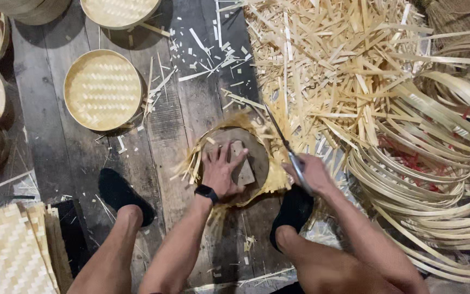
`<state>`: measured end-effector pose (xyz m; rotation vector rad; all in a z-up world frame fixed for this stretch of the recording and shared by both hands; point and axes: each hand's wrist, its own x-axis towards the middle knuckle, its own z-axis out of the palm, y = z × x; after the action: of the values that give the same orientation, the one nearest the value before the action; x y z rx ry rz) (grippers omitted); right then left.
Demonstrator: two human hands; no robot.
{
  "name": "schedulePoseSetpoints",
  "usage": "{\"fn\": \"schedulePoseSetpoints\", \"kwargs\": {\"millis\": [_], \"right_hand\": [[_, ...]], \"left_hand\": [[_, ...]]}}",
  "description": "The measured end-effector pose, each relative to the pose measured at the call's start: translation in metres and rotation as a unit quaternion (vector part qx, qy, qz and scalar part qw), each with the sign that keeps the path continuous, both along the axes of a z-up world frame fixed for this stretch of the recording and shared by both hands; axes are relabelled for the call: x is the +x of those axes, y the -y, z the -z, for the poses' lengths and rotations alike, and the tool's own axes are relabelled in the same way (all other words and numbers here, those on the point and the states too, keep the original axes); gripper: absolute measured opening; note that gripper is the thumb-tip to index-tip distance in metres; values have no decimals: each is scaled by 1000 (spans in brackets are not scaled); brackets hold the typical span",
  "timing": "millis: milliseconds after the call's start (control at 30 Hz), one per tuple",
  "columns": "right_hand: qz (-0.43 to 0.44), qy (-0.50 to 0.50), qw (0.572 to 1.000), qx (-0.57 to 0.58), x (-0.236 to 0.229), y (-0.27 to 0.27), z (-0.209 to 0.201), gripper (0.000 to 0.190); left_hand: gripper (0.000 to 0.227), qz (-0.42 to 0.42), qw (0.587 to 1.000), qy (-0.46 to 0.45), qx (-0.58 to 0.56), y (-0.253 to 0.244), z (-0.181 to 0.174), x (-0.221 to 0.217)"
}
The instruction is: The person constructs a bamboo basket by trimming a round bamboo frame with shears, fitting a woven bamboo base into the frame, and then securing and trimming the edges.
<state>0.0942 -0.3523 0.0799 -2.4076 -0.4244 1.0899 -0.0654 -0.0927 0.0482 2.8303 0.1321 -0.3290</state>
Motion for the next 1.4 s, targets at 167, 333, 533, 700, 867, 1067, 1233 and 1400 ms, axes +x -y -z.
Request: {"fn": "schedulePoseSetpoints", "kwargs": {"millis": [167,333,533,700,867,1067,1233,1400], "right_hand": [[-167,223,958,-69,26,23,23,65],[-240,237,934,-114,24,-8,42,66],[-214,153,948,-181,27,2,34,57],[-204,273,930,-139,28,-6,52,68],[-188,166,946,-205,40,-23,53,53],[-226,275,930,-90,49,9,66,45],[-252,285,912,-153,39,-33,61,53],[-269,124,935,-194,48,-6,47,58]], "left_hand": [[139,-381,916,68,-109,52,21,1],[141,-389,916,76,-70,70,27,11],[141,-335,939,30,-67,62,18,13],[141,-301,952,9,-57,59,12,13],[139,-231,970,50,-66,45,9,7],[135,-157,984,3,-80,29,-1,7],[131,-109,990,-27,-80,24,-13,5],[128,-17,995,5,-100,5,-14,4]]}}
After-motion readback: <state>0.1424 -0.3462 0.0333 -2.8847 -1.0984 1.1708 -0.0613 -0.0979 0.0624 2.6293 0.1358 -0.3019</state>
